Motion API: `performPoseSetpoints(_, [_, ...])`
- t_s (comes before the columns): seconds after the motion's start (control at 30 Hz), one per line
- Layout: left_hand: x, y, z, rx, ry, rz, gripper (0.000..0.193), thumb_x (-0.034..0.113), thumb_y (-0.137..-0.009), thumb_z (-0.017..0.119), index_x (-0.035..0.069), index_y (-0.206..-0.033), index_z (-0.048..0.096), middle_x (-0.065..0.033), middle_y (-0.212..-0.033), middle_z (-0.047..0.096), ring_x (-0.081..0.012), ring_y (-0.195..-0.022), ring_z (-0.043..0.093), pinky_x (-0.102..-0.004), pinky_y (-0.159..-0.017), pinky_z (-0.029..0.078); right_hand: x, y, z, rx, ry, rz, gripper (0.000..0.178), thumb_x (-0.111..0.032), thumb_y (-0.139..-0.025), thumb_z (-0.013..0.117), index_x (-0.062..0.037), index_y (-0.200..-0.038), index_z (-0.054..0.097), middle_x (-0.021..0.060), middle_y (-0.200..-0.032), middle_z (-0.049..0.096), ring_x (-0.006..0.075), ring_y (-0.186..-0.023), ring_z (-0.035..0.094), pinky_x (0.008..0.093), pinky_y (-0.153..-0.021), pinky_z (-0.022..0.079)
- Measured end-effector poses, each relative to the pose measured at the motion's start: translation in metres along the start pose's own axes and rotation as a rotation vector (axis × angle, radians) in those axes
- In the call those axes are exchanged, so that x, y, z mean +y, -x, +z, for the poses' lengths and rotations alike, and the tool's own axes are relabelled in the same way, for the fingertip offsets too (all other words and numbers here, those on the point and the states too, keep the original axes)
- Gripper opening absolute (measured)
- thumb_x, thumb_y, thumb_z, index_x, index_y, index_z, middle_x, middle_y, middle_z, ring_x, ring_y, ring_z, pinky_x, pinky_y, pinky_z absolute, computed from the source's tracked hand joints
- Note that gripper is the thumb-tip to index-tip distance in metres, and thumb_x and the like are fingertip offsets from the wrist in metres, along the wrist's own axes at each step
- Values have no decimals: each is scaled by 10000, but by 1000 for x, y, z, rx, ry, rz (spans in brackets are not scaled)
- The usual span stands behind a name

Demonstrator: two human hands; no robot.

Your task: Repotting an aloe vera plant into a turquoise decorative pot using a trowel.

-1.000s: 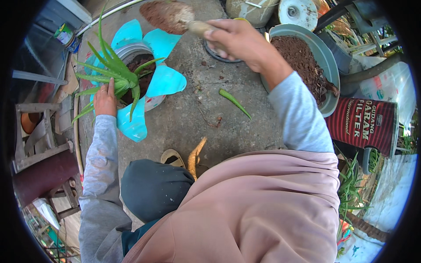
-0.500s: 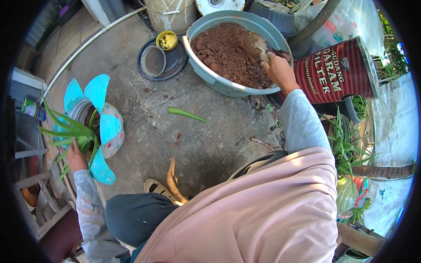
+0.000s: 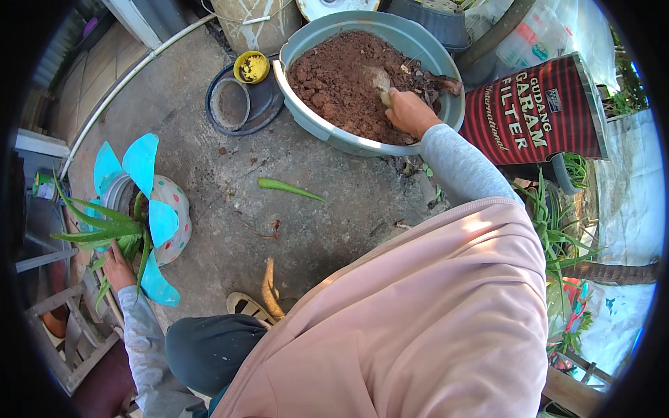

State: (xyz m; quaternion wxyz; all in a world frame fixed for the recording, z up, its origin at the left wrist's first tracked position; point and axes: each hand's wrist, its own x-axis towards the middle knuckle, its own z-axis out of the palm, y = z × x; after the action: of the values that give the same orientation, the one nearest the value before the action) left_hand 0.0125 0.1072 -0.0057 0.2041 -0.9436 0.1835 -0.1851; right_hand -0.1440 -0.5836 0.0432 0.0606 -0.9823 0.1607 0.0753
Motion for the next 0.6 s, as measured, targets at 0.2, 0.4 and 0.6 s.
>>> performPoseSetpoints(0.2, [1,1,0,-17,26,-28,533,57,-744,544,98,-1263,434,-97,-1080,519,-262,-938,524,-376,-794,419,-5,27,-26,-111,-88,-71,325,-145,-733,586,63,-972,511,271,-829,586,401,-836,578,435,-732,450])
performPoseSetpoints(0.4, [5,1,-5,-26,25,-20,531,50,-737,545,94,-1256,441,-95,-1074,525,-265,-939,522,-376,-795,419,-34,48,-47,-359,-182,-104,314,-174,-756,580,77,-942,544,235,-780,604,352,-748,611,401,-679,468])
performPoseSetpoints(0.6, [3,-1,-2,9,54,-6,549,47,-728,560,95,-1261,436,-96,-1079,523,-268,-940,520,-381,-797,415,-52,58,-62,-463,-354,106,247,-189,-854,531,51,-912,546,103,-619,553,141,-467,537,312,-438,435])
